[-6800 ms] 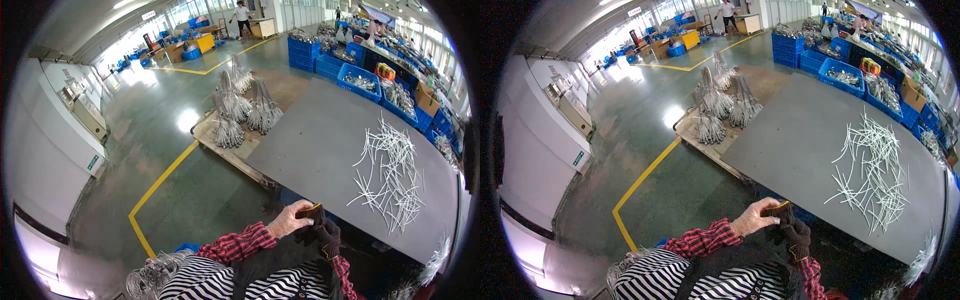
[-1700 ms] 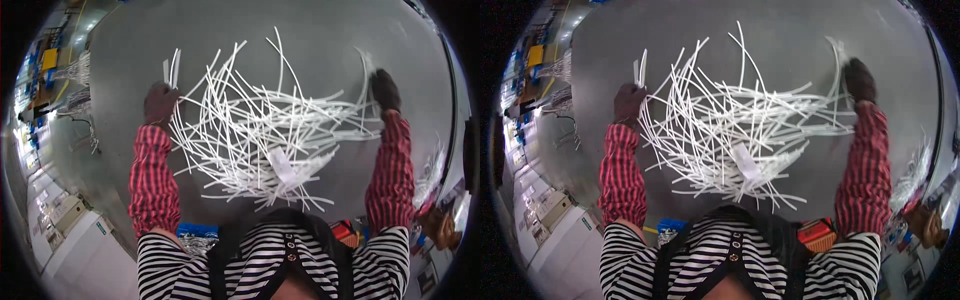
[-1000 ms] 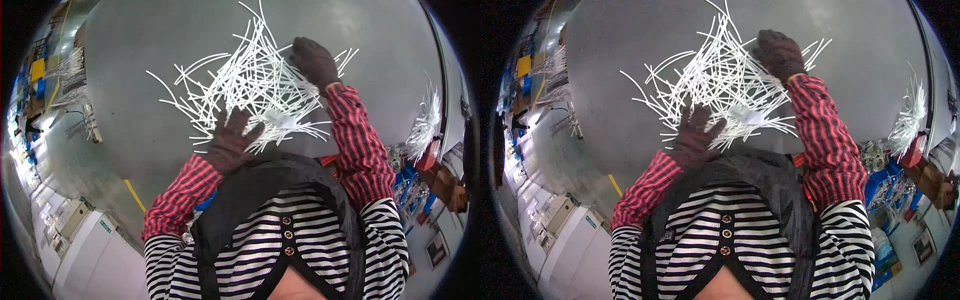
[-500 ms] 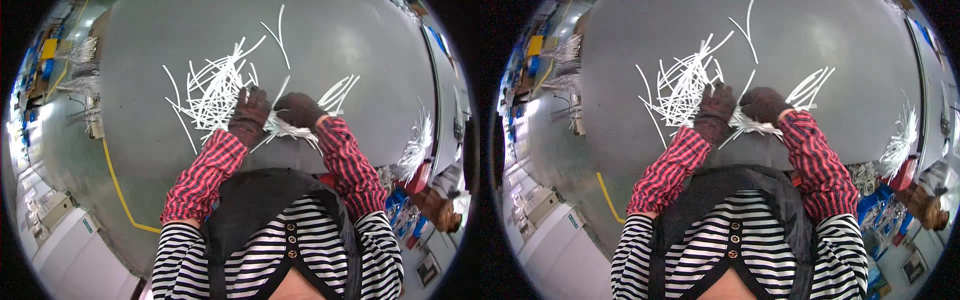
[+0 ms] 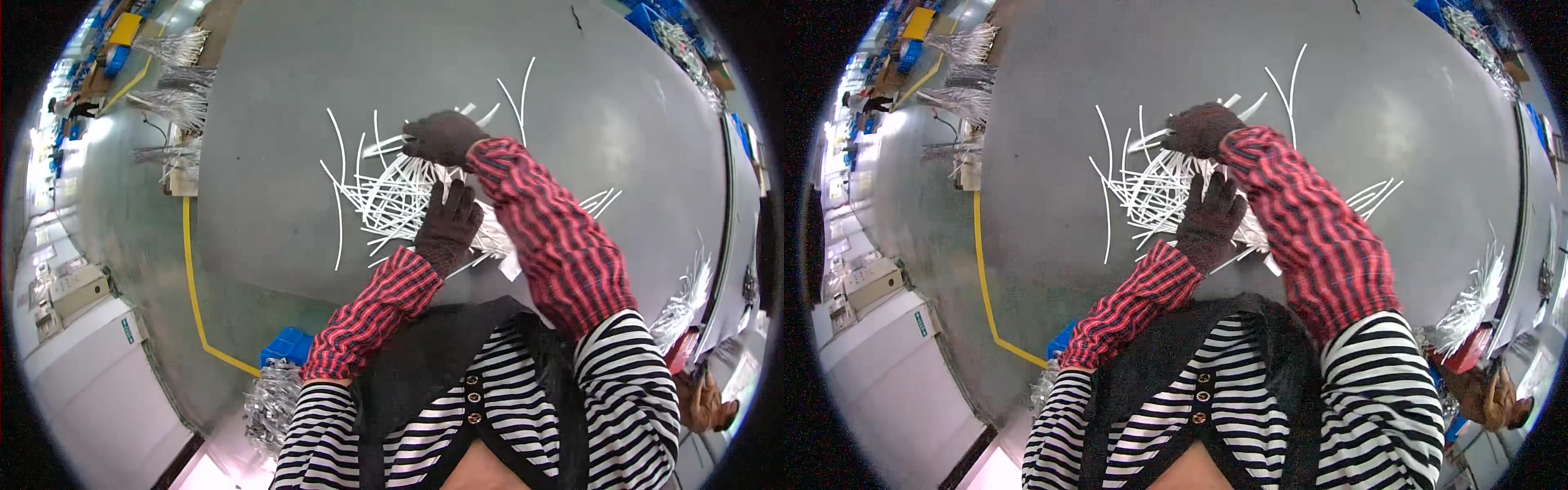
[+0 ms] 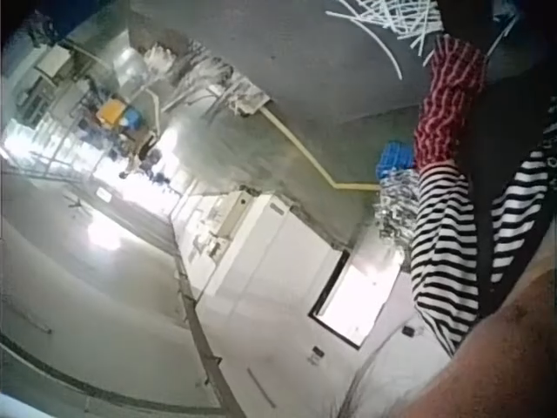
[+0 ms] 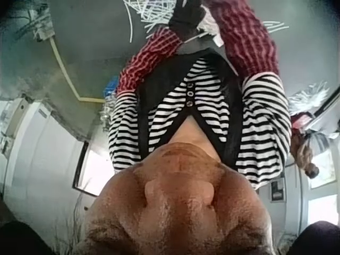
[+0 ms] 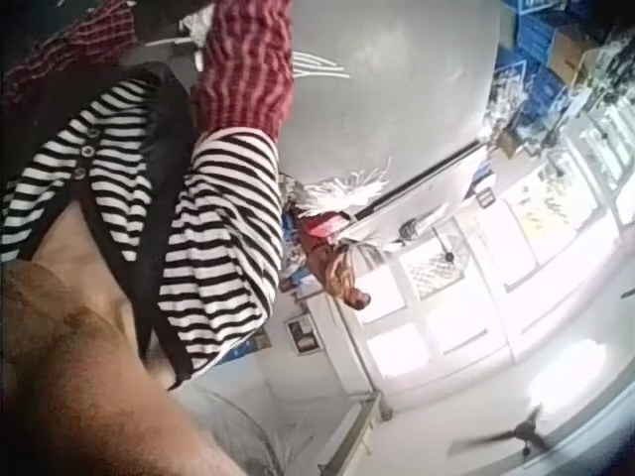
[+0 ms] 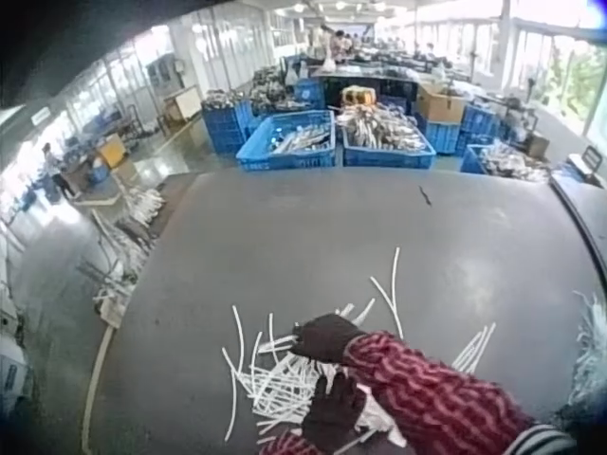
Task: The person bundles wire harnesses with plastic ties and transfers them to a pallet. After reading a paper slip, the person takes wire assemblies from a crate and arranges them on the workbench.
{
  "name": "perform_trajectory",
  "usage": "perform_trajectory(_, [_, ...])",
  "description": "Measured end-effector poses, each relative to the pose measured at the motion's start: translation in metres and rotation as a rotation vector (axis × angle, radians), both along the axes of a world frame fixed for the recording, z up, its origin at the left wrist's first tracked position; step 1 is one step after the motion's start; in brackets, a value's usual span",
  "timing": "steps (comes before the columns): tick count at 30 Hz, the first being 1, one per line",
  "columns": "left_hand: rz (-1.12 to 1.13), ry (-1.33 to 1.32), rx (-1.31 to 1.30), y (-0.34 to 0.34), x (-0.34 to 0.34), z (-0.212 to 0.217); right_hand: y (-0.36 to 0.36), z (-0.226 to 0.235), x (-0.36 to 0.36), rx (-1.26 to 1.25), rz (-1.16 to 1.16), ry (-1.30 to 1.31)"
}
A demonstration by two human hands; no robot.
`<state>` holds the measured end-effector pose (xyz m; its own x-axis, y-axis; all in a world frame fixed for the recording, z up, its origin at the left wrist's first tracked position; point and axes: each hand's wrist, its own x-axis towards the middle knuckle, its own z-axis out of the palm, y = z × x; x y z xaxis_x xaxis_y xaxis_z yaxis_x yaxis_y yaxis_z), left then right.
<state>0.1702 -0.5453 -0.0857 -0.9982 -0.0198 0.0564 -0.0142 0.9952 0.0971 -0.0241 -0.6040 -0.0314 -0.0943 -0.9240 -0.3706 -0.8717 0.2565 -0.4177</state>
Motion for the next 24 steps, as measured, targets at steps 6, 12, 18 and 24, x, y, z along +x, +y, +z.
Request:
perform_trajectory(6, [0.067, 0.214, 0.423, -0.019, -0.028, 0.019, 0.075, -0.017, -0.025, -0.080, 0.004, -0.397])
perform_trajectory(12, [0.014, -0.281, 0.070, -0.014, -0.040, 0.038, 0.128, 0.012, -0.024, -0.140, -0.456, -0.452])
perform_trajectory(18, [-0.062, -0.436, -0.099, -0.026, -0.081, 0.046, 0.226, 0.064, -0.013, -0.688, -0.975, -0.718])
perform_trajectory(24, [-0.095, -0.388, 0.071, -0.051, -0.112, 0.029, 0.319, 0.071, 0.037, -0.955, -1.210, -0.702])
